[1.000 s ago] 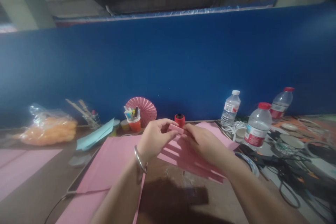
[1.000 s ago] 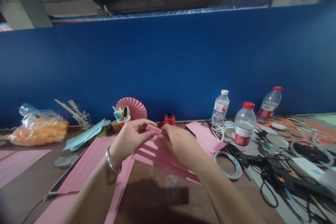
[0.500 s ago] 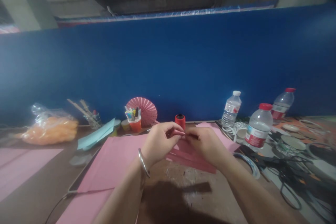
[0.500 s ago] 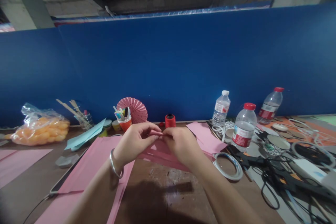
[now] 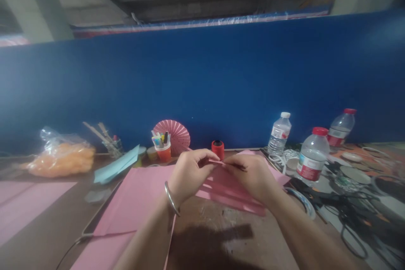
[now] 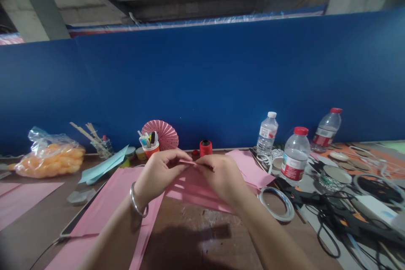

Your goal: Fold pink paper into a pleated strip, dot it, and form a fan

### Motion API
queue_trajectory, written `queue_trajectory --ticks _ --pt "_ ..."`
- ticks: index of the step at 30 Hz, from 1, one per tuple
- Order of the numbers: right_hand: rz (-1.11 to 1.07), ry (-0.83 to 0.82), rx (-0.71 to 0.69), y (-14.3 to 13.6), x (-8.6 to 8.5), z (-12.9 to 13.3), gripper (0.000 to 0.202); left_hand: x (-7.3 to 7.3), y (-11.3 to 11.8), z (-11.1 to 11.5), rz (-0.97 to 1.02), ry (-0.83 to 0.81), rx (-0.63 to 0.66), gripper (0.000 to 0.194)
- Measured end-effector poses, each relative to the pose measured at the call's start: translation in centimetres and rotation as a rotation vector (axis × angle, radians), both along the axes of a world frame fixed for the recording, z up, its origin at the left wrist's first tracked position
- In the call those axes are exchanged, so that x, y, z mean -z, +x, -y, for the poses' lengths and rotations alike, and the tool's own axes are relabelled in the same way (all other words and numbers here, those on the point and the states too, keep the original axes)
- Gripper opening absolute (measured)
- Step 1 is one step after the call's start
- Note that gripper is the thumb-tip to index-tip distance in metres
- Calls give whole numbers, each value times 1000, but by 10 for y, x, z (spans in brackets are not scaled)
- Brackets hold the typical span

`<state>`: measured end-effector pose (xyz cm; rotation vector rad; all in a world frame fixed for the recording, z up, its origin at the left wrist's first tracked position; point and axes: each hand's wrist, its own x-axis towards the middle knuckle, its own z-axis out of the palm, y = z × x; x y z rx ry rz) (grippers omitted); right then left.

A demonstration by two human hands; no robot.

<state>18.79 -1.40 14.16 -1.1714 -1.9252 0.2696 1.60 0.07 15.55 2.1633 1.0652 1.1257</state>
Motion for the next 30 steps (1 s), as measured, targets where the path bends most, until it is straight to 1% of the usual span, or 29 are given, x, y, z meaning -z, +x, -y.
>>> queue_trajectory --ticks 4,7,10,12,14,17,21,23,26,28,30 --pt "0 12 -25 -2 1 1 17 -2 4 4 -21 43 19 13" --pt "45 -12 3 2 0 -2 17 -2 2 2 -4 57 -41 14" --pt "91 -117 43 17 -3 -8 18 -4 -11 -5 41 63 -145 14" --pt "105 -188 55 29 -6 -12 20 -7 -23 -11 71 63 -170 17" --pt "111 -207 41 40 -7 -14 20 -10 -33 -14 77 50 -177 18" --pt "113 -212 17 51 -8 -17 19 -12 -41 -15 55 27 -180 20" --pt "75 -264 26 65 -10 -19 18 -12 -50 -16 89 81 -270 21" --pt "36 -283 16 71 -10 -20 20 -12 -58 -18 105 53 -306 23" --pt "20 -254 16 73 -9 -21 24 -13 -68 -21 36 -17 -281 24" --pt "56 -205 51 70 -8 -21 25 -15 -69 -21 -90 -19 -229 20" --pt "87 -157 86 65 -7 -21 25 -17 -63 -19 -223 -6 -165 19"
